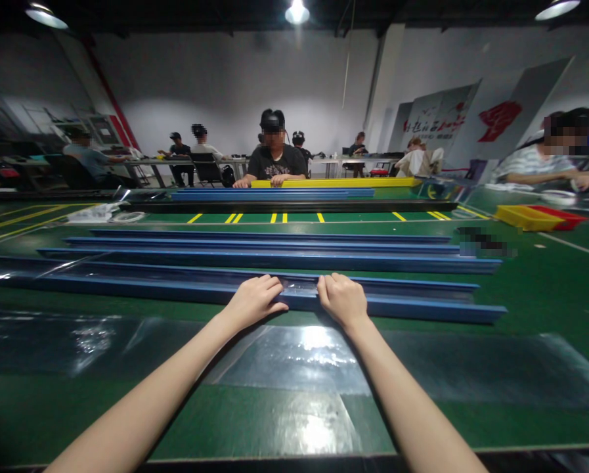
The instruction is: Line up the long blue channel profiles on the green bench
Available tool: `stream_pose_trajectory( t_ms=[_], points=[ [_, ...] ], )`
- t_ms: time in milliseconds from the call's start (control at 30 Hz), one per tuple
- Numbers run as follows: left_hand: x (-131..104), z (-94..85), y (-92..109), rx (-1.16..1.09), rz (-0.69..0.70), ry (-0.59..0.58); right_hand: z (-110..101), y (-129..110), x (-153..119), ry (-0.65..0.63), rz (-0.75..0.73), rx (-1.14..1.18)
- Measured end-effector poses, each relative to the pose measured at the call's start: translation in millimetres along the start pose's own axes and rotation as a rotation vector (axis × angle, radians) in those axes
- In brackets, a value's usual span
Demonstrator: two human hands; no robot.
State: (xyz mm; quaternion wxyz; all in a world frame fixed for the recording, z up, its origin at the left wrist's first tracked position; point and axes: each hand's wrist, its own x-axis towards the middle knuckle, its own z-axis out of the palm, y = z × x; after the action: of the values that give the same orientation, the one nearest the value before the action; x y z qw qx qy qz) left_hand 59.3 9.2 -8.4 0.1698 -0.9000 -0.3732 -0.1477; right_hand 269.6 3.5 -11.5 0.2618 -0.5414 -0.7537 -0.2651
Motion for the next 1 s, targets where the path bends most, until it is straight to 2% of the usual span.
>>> stream_pose_trajectory(
  t_ms=[333, 767, 1000],
  points=[
    [2, -6.3, 6, 0.018, 0.035, 0.005, 0, 8, 1, 0.01, 0.04, -0.003],
    [2, -4.3, 5, -0.025, 0.076, 0.01, 2, 43, -11, 0.077, 0.171, -0.073],
    [3, -4.9, 5, -0.054, 0.045, -0.001, 1, 44, -12, 0.085, 0.183, -0.065]
  ],
)
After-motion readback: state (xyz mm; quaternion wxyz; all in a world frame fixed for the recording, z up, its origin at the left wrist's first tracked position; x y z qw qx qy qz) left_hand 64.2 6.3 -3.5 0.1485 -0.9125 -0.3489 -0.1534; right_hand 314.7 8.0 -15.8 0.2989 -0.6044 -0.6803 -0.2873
